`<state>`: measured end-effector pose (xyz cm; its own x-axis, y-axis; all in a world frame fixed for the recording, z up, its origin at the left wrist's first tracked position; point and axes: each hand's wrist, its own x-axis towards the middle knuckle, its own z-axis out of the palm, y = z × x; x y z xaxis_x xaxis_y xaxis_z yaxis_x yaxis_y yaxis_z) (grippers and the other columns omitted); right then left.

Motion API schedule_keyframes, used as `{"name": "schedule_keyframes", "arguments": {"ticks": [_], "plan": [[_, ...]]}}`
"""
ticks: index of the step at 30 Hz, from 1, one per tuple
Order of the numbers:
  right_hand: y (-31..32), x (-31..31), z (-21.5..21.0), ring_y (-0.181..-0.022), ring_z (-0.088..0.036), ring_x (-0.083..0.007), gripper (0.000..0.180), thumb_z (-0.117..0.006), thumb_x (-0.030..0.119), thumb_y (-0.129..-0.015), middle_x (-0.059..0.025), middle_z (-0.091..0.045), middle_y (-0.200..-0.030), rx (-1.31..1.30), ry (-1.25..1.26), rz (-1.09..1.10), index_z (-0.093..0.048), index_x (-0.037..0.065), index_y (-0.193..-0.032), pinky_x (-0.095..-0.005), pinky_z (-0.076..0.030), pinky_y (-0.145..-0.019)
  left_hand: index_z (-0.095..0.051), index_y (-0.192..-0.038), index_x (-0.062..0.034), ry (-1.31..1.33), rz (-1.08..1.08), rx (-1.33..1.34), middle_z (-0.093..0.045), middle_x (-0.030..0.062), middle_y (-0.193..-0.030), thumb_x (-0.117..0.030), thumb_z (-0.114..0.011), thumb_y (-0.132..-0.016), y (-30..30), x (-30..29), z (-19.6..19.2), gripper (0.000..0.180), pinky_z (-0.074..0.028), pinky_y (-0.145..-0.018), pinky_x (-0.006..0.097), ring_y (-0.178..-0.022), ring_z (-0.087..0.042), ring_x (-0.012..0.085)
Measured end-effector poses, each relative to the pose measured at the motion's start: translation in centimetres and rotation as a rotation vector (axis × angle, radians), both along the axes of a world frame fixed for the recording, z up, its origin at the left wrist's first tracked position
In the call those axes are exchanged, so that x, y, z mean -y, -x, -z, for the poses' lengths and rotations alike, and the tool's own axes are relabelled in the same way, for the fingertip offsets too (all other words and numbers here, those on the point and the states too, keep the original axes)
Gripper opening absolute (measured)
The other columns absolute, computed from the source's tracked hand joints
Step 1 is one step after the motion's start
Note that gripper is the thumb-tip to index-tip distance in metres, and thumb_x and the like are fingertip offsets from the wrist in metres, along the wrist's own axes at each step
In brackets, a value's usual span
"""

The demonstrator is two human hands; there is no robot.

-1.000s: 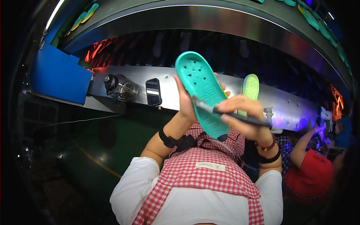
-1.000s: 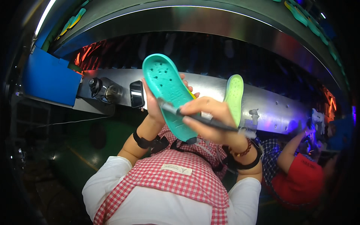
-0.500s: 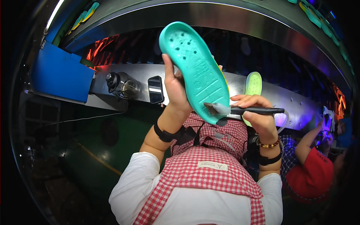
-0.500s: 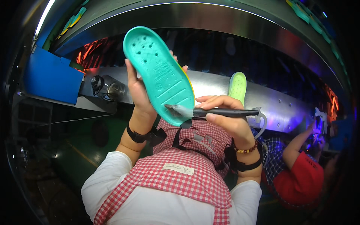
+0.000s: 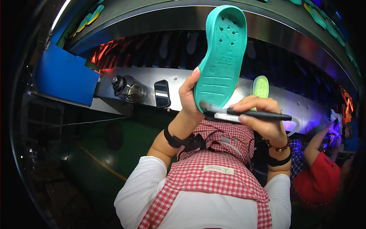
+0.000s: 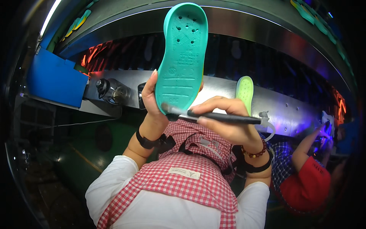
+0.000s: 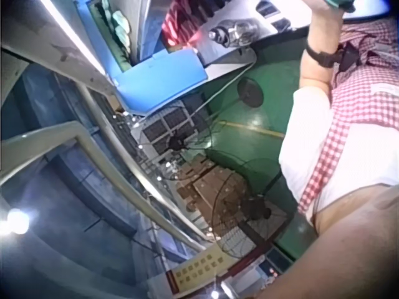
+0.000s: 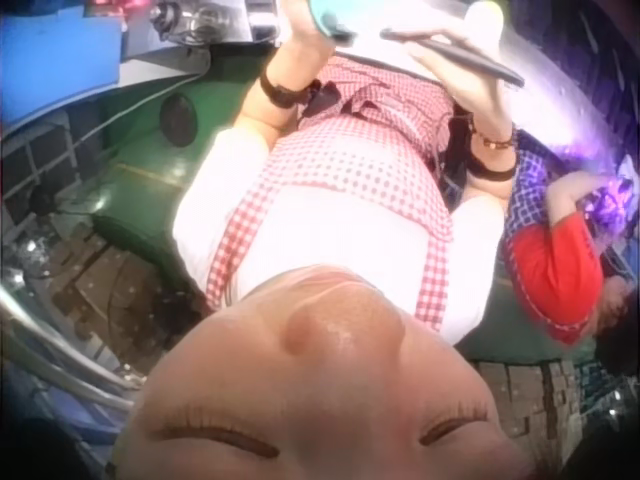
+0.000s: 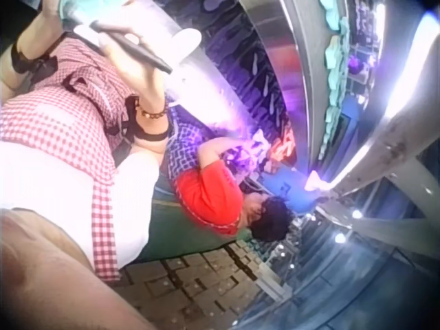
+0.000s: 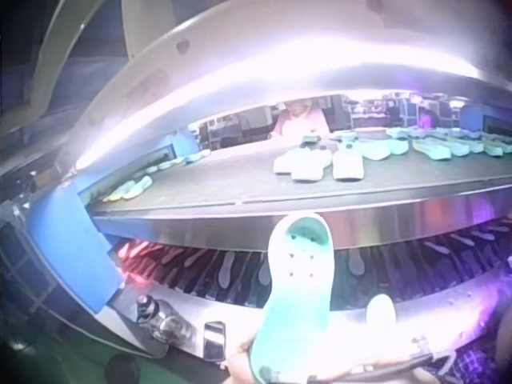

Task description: Applying a liquid substance, likely paint or adhesive, to shoe soles on a manufacturing line.

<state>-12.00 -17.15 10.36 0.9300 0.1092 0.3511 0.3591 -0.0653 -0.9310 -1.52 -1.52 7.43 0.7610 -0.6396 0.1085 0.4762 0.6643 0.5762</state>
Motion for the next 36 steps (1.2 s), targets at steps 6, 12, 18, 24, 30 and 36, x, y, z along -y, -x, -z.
{"name": "schedule_keyframes", "arguments": {"ticks": [6,12,18,24,30,36], "plan": [[0.2,-0.2,-0.2,-0.080,-0.060,-0.0205,0.019,-0.065,0.000,-0.070,-0.0107,-0.064,-0.085,0.084,0.157,-0.029,-0.063,0.000,-0.088,-0.0295,-0.047,-0.071,-0.038,-0.124,0.0049,0.077,0.103,-0.097,-0.046,0.0252,-0.120,-0.041,-0.031,-0.088,-0.9,-0.2,-0.3,0.059,-0.039,-0.091,0.049,-0.105,-0.050,0.0380],[0.5,0.8,-1.6,-0.086,-0.063,-0.0268,0.019,-0.067,-0.001,-0.068,-0.0147,-0.065,-0.090,0.135,0.220,-0.081,-0.064,0.001,-0.087,-0.0332,-0.049,-0.078,-0.049,-0.113,0.0067,-0.066,0.469,-0.233,-0.058,0.0209,-0.102,-0.031,-0.039,-0.088,-1.4,-0.8,-0.8,0.046,-0.048,-0.082,0.037,-0.087,-0.061,0.0270],[0.6,2.2,-3.7,-0.089,-0.062,-0.0252,0.020,-0.064,0.000,-0.071,-0.0122,-0.064,-0.095,-0.049,0.652,-0.420,-0.063,0.002,-0.091,-0.0316,-0.048,-0.076,-0.051,-0.113,0.0035,-0.443,0.568,-0.071,-0.059,0.0144,-0.101,-0.027,-0.048,-0.086,-1.0,-1.1,-1.9,0.041,-0.049,-0.077,0.030,-0.087,-0.060,0.0187],[0.8,3.3,-2.1,-0.085,-0.063,-0.0254,0.020,-0.061,0.003,-0.072,-0.0098,-0.064,-0.097,0.078,0.707,-0.392,-0.063,0.005,-0.092,-0.0322,-0.050,-0.071,-0.050,-0.115,0.0041,-0.536,0.610,-0.002,-0.059,0.0150,-0.101,-0.027,-0.051,-0.085,-1.1,-1.1,-0.8,0.043,-0.049,-0.077,0.030,-0.087,-0.060,0.0195],[0.4,5.2,-0.8,-0.087,-0.062,-0.0284,0.023,-0.063,0.000,-0.070,-0.0149,-0.062,-0.098,0.079,0.631,-0.281,-0.062,0.003,-0.093,-0.0319,-0.050,-0.074,-0.048,-0.118,0.0035,-0.530,0.550,0.013,-0.060,0.0159,-0.100,-0.025,-0.050,-0.086,-1.2,-1.6,-1.5,0.043,-0.052,-0.071,0.028,-0.080,-0.062,0.0197],[0.7,5.5,-0.7,-0.086,-0.062,-0.0259,0.023,-0.063,0.000,-0.072,-0.0138,-0.064,-0.092,0.166,0.599,-0.095,-0.061,0.001,-0.095,-0.0312,-0.049,-0.074,-0.049,-0.116,0.0042,-0.570,0.487,-0.006,-0.060,0.0155,-0.097,-0.025,-0.050,-0.086,-1.7,-2.8,-0.6,0.042,-0.053,-0.066,0.026,-0.078,-0.063,0.0179]]}}
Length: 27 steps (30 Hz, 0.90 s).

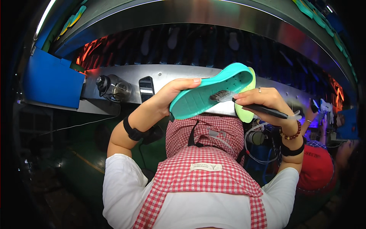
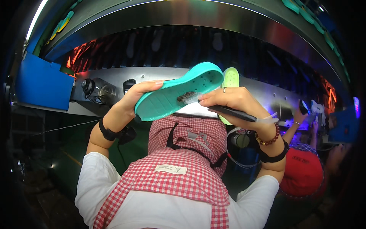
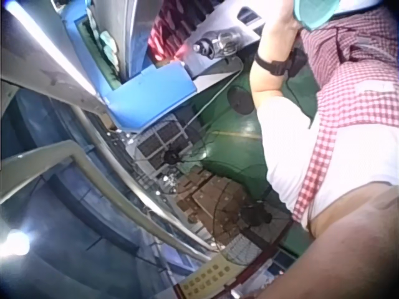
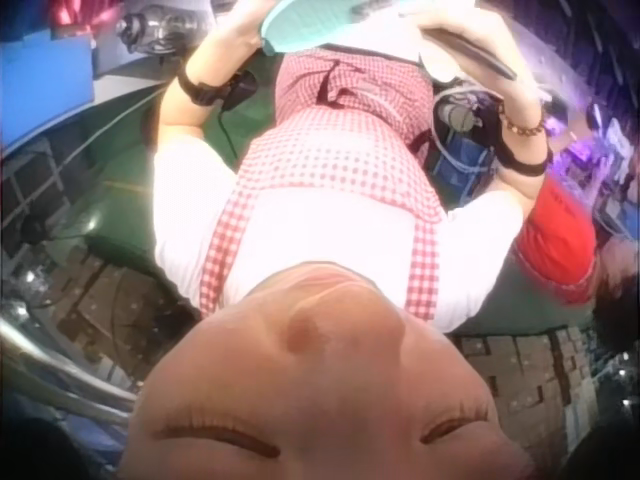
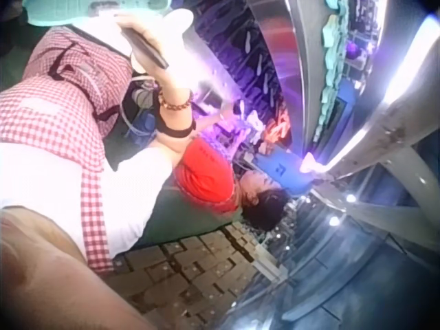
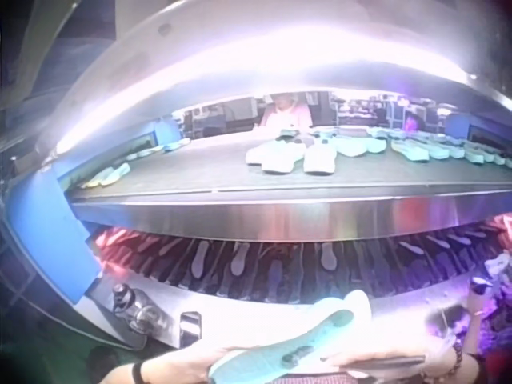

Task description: Applying a liquid substance, likely paint or adhesive, to shoe soles on a manufacturing line.

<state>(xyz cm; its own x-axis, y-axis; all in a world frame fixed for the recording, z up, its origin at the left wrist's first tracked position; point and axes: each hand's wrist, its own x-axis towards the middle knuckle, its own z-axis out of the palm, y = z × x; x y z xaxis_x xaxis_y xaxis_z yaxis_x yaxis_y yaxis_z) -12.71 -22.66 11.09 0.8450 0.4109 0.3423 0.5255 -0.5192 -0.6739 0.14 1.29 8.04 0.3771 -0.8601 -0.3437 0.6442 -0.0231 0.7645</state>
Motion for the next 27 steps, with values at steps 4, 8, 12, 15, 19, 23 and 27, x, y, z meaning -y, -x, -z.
{"name": "schedule_keyframes", "arguments": {"ticks": [4,8,12,15,19,23,27], "plan": [[1.0,0.3,1.1,-0.088,-0.062,-0.0236,0.026,-0.068,0.009,-0.072,-0.0140,-0.064,-0.092,-0.343,-0.035,0.008,-0.062,0.001,-0.096,-0.0301,-0.049,-0.075,-0.046,-0.118,0.0062,0.054,0.003,-0.049,-0.057,0.0192,-0.107,-0.024,-0.046,-0.086,-1.0,-0.8,0.6,0.044,-0.049,-0.081,0.032,-0.090,-0.061,0.0238],[1.4,-2.2,0.1,-0.090,-0.062,-0.0212,0.023,-0.062,0.003,-0.076,-0.0161,-0.063,-0.096,-0.461,-0.414,-0.012,-0.061,-0.003,-0.098,-0.0297,-0.048,-0.079,-0.048,-0.115,0.0038,0.249,-0.061,-0.367,-0.057,0.0196,-0.106,-0.028,-0.038,-0.089,-0.2,-0.2,1.9,0.042,-0.048,-0.082,0.039,-0.091,-0.060,0.0278],[-0.1,-5.0,3.3,-0.085,-0.062,-0.0203,0.022,-0.059,-0.003,-0.072,-0.0180,-0.062,-0.098,-0.121,-0.502,0.031,-0.060,-0.003,-0.094,-0.0270,-0.049,-0.075,-0.046,-0.116,0.0040,0.315,-0.082,-0.523,-0.054,0.0219,-0.110,-0.030,-0.037,-0.088,1.1,1.4,2.7,0.046,-0.045,-0.086,0.043,-0.096,-0.057,0.0307],[-0.1,-5.9,4.0,-0.065,-0.064,-0.0223,0.019,-0.061,-0.002,-0.068,-0.0177,-0.063,-0.094,0.220,-0.300,0.060,-0.061,0.000,-0.087,-0.0254,-0.050,-0.058,-0.047,-0.116,0.0040,0.329,-0.067,-0.542,-0.055,0.0222,-0.109,-0.030,-0.039,-0.087,1.2,1.2,2.9,0.045,-0.046,-0.085,0.044,-0.094,-0.058,0.0310],[0.0,-5.5,4.4,-0.043,-0.053,-0.0144,0.025,-0.064,0.001,-0.063,-0.0105,-0.065,-0.093,0.376,-0.061,0.072,-0.061,0.004,-0.088,-0.0227,-0.040,-0.040,-0.047,-0.115,0.0041,0.333,-0.052,-0.546,-0.055,0.0228,-0.107,-0.029,-0.039,-0.086,1.1,1.1,3.4,0.045,-0.047,-0.084,0.044,-0.093,-0.058,0.0311],[0.3,-5.2,4.1,-0.039,-0.048,-0.0126,0.027,-0.066,0.003,-0.061,-0.0078,-0.065,-0.093,0.417,0.002,0.070,-0.061,0.005,-0.087,-0.0216,-0.035,-0.037,-0.047,-0.115,0.0057,0.331,-0.025,-0.531,-0.056,0.0230,-0.106,-0.027,-0.039,-0.086,1.2,1.2,3.9,0.044,-0.047,-0.083,0.042,-0.092,-0.059,0.0306],[0.5,-4.8,4.0,-0.038,-0.046,-0.0118,0.025,-0.067,0.005,-0.061,-0.0066,-0.065,-0.094,0.449,0.094,0.046,-0.061,0.007,-0.085,-0.0216,-0.036,-0.037,-0.047,-0.115,0.0065,0.296,-0.038,-0.516,-0.056,0.0232,-0.107,-0.025,-0.039,-0.086,1.5,1.2,3.9,0.043,-0.047,-0.084,0.040,-0.092,-0.059,0.0303]]}}
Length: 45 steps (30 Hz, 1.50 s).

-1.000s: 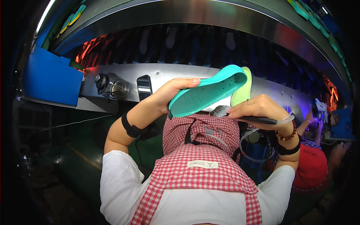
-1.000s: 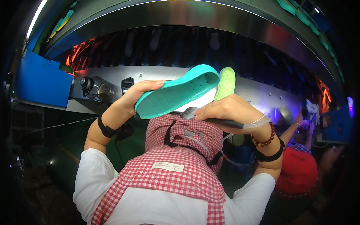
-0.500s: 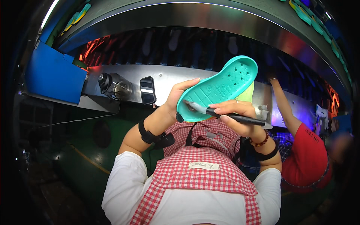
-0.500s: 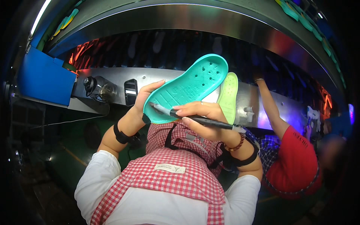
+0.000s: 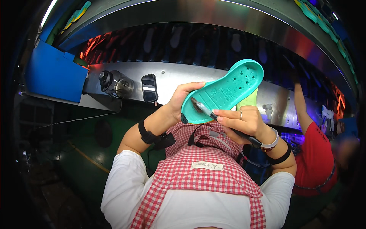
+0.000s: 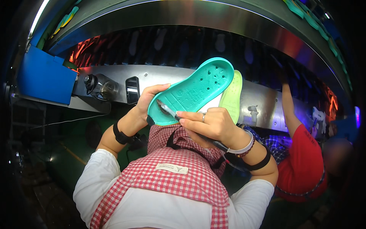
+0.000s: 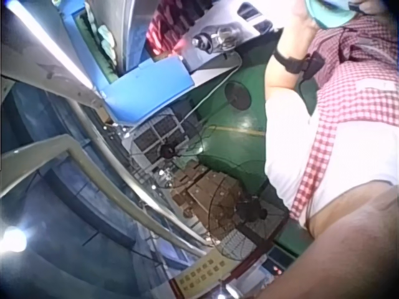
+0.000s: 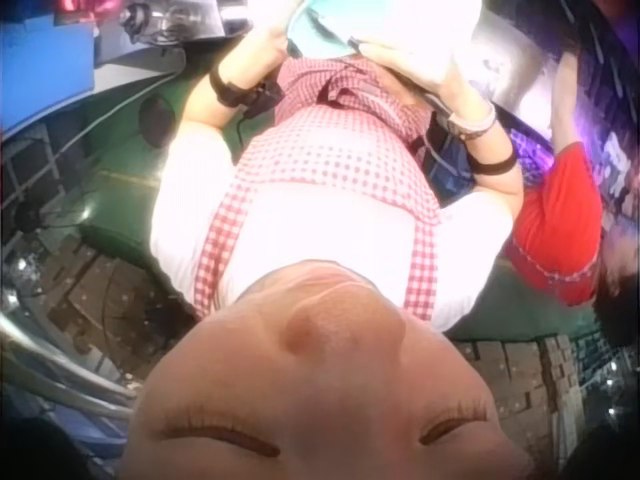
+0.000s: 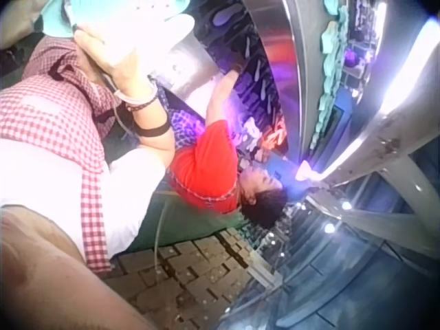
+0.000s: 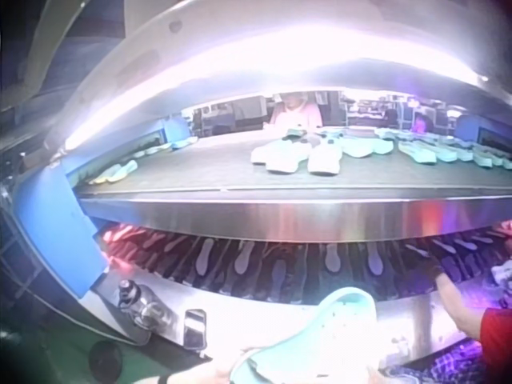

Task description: Applying a liquid substance, likely paint or adhesive, to shoe soles on a manufacturing line.

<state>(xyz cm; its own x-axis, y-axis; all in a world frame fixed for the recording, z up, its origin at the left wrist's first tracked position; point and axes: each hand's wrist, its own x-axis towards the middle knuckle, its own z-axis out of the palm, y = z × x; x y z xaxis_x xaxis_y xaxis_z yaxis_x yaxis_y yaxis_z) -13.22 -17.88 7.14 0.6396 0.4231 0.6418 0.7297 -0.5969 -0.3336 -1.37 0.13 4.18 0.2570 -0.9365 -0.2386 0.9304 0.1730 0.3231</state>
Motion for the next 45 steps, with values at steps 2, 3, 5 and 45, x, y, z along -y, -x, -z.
{"name": "schedule_keyframes", "arguments": {"ticks": [2,3,5,45], "plan": [[0.1,0.1,-0.2,-0.038,-0.045,-0.0116,0.025,-0.067,0.006,-0.062,-0.0060,-0.065,-0.095,0.011,0.017,-0.003,-0.061,0.007,-0.085,-0.0217,-0.035,-0.037,-0.047,-0.115,0.0064,-0.004,0.001,0.005,-0.056,0.0230,-0.107,-0.024,-0.039,-0.086,0.1,0.0,-0.1,0.043,-0.047,-0.084,0.040,-0.092,-0.059,0.0303],[0.2,0.1,-0.3,-0.038,-0.045,-0.0116,0.024,-0.067,0.007,-0.062,-0.0056,-0.065,-0.095,0.009,0.037,0.005,-0.061,0.008,-0.085,-0.0219,-0.035,-0.037,-0.046,-0.115,0.0063,-0.008,0.003,0.010,-0.056,0.0229,-0.107,-0.024,-0.040,-0.085,0.2,0.0,-0.1,0.042,-0.047,-0.084,0.041,-0.092,-0.059,0.0303],[0.4,0.2,-0.3,-0.037,-0.044,-0.0117,0.024,-0.068,0.008,-0.062,-0.0052,-0.065,-0.095,0.008,0.054,0.013,-0.061,0.008,-0.085,-0.0222,-0.035,-0.037,-0.047,-0.113,0.0055,-0.038,-0.005,0.032,-0.057,0.0222,-0.105,-0.024,-0.041,-0.085,0.2,0.1,0.1,0.041,-0.048,-0.082,0.041,-0.091,-0.060,0.0293],[-4.0,-1.5,4.9,-0.079,-0.061,-0.0268,0.022,-0.065,0.002,-0.070,-0.0154,-0.064,-0.087,-0.260,-0.400,0.434,-0.063,0.000,-0.092,-0.0320,-0.048,-0.071,-0.045,-0.117,-0.0016,-0.192,-0.265,0.067,-0.055,0.0163,-0.108,-0.033,-0.040,-0.089,0.6,-0.1,2.9,0.042,-0.049,-0.080,0.044,-0.092,-0.059,0.0277]]}}
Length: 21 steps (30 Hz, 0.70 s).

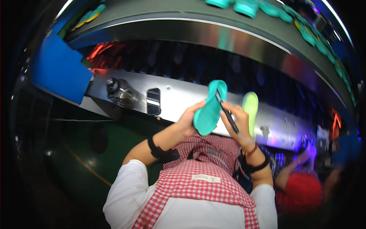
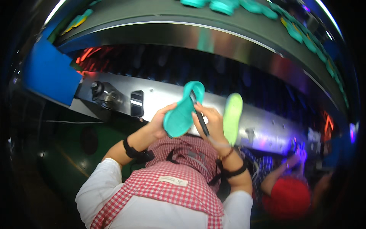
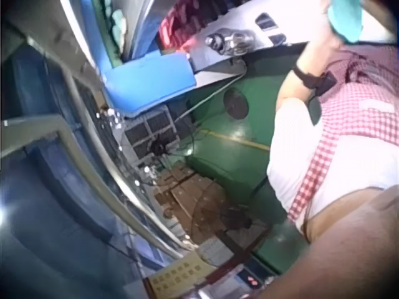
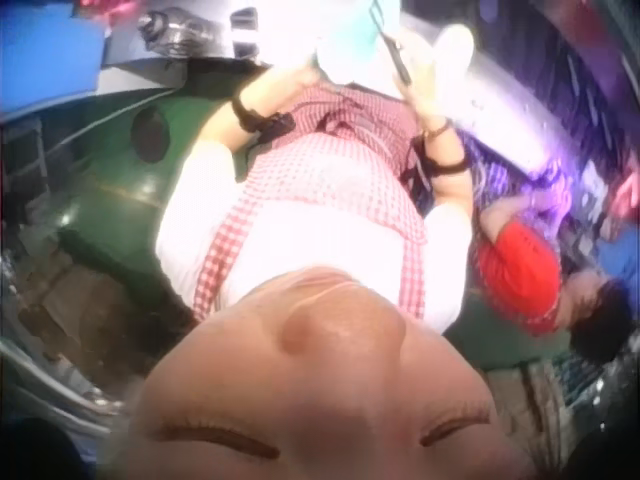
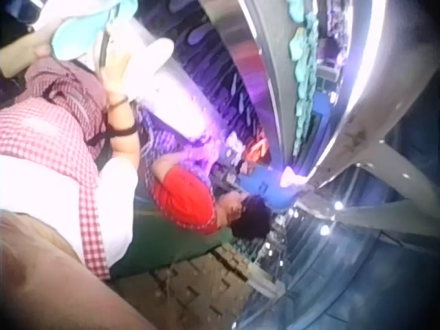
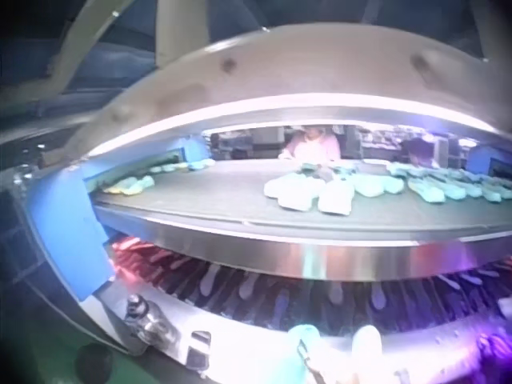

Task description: Applying a liquid substance, likely paint or adhesive, to shoe soles on a manufacturing line.

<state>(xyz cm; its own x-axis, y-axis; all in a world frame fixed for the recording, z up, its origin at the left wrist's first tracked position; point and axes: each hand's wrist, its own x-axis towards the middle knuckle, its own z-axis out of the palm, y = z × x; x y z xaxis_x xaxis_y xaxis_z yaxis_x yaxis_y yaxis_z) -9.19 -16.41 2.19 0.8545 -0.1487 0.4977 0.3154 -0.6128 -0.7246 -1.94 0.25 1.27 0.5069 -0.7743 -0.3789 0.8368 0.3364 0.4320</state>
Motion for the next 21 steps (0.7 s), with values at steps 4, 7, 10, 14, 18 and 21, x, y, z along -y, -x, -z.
{"name": "schedule_keyframes", "arguments": {"ticks": [4,7,10,14,18,21], "plan": [[2.4,0.4,-1.4,-0.074,-0.061,-0.0188,0.024,-0.063,0.002,-0.071,-0.0150,-0.064,-0.087,-0.331,-0.252,-0.202,-0.063,-0.002,-0.095,-0.0269,-0.047,-0.064,-0.045,-0.117,-0.0020,0.047,0.006,0.025,-0.055,0.0151,-0.108,-0.030,-0.042,-0.089,-1.6,-0.2,1.5,0.040,-0.049,-0.080,0.041,-0.094,-0.058,0.0242],[3.8,3.2,-2.9,-0.075,-0.061,-0.0150,0.025,-0.062,0.007,-0.074,-0.0148,-0.064,-0.088,-0.423,-0.583,-0.559,-0.060,-0.005,-0.097,-0.0245,-0.047,-0.060,-0.033,-0.129,0.0021,0.028,-0.023,0.425,-0.050,0.0138,-0.118,-0.028,-0.045,-0.087,-2.0,-2.0,-2.2,0.053,-0.042,-0.089,0.030,-0.104,-0.052,0.0194],[5.7,4.8,-3.1,-0.076,-0.060,-0.0192,0.036,-0.063,0.011,-0.076,-0.0189,-0.060,-0.097,-0.048,-1.003,-0.320,-0.052,-0.004,-0.106,-0.0258,-0.049,-0.062,-0.035,-0.128,0.0023,0.134,-0.146,0.743,-0.050,0.0128,-0.119,-0.030,-0.043,-0.086,-4.7,-4.4,-8.6,0.054,-0.042,-0.089,0.030,-0.103,-0.052,0.0181],[6.0,8.4,-0.9,-0.082,-0.059,-0.0201,0.038,-0.062,0.011,-0.079,-0.0201,-0.054,-0.110,0.006,-1.212,-0.232,-0.048,-0.002,-0.112,-0.0251,-0.050,-0.071,-0.040,-0.120,0.0069,0.514,-0.189,0.748,-0.051,0.0269,-0.110,-0.038,-0.028,-0.085,-16.2,-7.2,-14.8,0.058,-0.045,-0.080,0.054,-0.092,-0.054,0.0446],[7.0,9.0,0.6,-0.083,-0.058,-0.0190,0.035,-0.058,0.008,-0.081,-0.0194,-0.051,-0.115,0.045,-1.365,-0.135,-0.047,-0.003,-0.113,-0.0237,-0.050,-0.071,-0.035,-0.124,-0.0049,0.638,-1.212,0.027,-0.045,0.0174,-0.118,-0.046,-0.024,-0.086,-29.4,-6.5,-15.7,0.057,-0.035,-0.093,0.052,-0.108,-0.047,0.0298],[7.3,9.5,1.9,-0.082,-0.058,-0.0190,0.030,-0.056,0.003,-0.081,-0.0191,-0.052,-0.112,0.095,-1.425,-0.065,-0.049,-0.003,-0.110,-0.0227,-0.051,-0.071,-0.049,-0.096,-0.0071,-0.023,-1.024,0.570,-0.050,0.0078,-0.089,-0.032,-0.044,-0.083,-32.2,2.1,-15.3,0.029,-0.042,-0.073,0.044,-0.088,-0.049,0.0236]]}}
